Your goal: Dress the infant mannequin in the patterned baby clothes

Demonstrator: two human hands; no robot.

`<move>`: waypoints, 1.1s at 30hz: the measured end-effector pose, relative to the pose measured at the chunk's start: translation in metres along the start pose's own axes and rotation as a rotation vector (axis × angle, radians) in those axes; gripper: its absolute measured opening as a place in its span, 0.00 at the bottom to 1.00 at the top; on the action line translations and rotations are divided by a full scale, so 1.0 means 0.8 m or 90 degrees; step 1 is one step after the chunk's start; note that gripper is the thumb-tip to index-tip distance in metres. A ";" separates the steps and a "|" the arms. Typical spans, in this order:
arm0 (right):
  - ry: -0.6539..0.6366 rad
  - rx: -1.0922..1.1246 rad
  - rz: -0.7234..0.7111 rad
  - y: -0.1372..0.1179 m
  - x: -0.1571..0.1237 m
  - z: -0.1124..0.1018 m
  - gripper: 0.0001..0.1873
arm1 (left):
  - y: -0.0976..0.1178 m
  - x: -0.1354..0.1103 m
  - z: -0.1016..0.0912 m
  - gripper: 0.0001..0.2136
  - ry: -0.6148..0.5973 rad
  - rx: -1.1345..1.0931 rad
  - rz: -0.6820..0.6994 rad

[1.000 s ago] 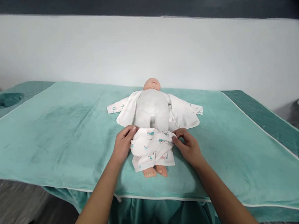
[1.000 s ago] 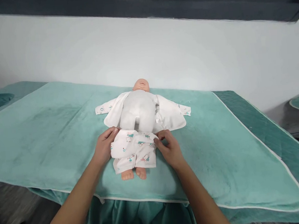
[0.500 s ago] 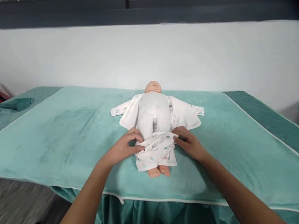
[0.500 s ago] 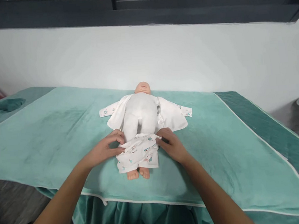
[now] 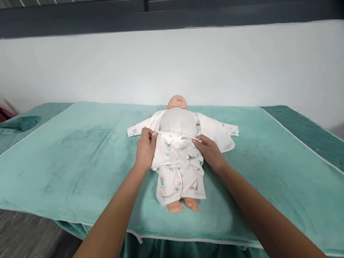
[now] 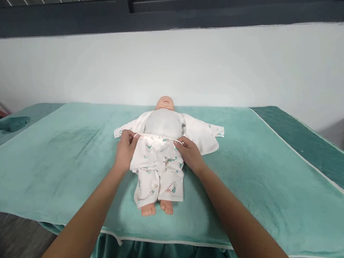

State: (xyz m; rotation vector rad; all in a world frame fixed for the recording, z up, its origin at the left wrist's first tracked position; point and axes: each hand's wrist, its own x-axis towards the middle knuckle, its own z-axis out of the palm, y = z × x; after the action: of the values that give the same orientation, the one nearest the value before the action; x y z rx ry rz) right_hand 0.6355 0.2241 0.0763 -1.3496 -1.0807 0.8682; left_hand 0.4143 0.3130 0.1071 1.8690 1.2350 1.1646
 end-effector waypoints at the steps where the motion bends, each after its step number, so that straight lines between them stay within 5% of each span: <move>1: -0.016 -0.015 0.003 -0.002 0.006 -0.003 0.20 | -0.004 0.008 0.006 0.07 0.030 0.017 -0.012; 4: 0.018 -0.050 -0.031 -0.001 0.017 -0.007 0.22 | -0.021 0.023 0.024 0.08 0.035 -0.019 -0.033; 8: 0.081 -0.001 -0.039 0.011 0.017 -0.004 0.23 | -0.038 0.020 0.036 0.12 -0.072 -0.145 -0.078; 17: -0.195 0.031 -0.010 0.009 0.000 -0.043 0.13 | -0.028 0.007 0.001 0.18 -0.330 -0.442 -0.265; 28: -0.307 -0.041 0.008 -0.003 -0.007 -0.042 0.14 | -0.052 0.007 -0.010 0.16 -0.371 -0.610 -0.281; 33: -0.276 -0.023 -0.016 0.003 -0.009 -0.034 0.12 | -0.057 0.010 -0.014 0.17 -0.372 -0.652 -0.288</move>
State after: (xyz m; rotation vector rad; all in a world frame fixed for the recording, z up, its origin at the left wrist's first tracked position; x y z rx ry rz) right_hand 0.6594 0.2091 0.0758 -1.2015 -1.4469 1.1593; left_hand 0.3878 0.3378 0.0762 0.9551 0.4977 0.6876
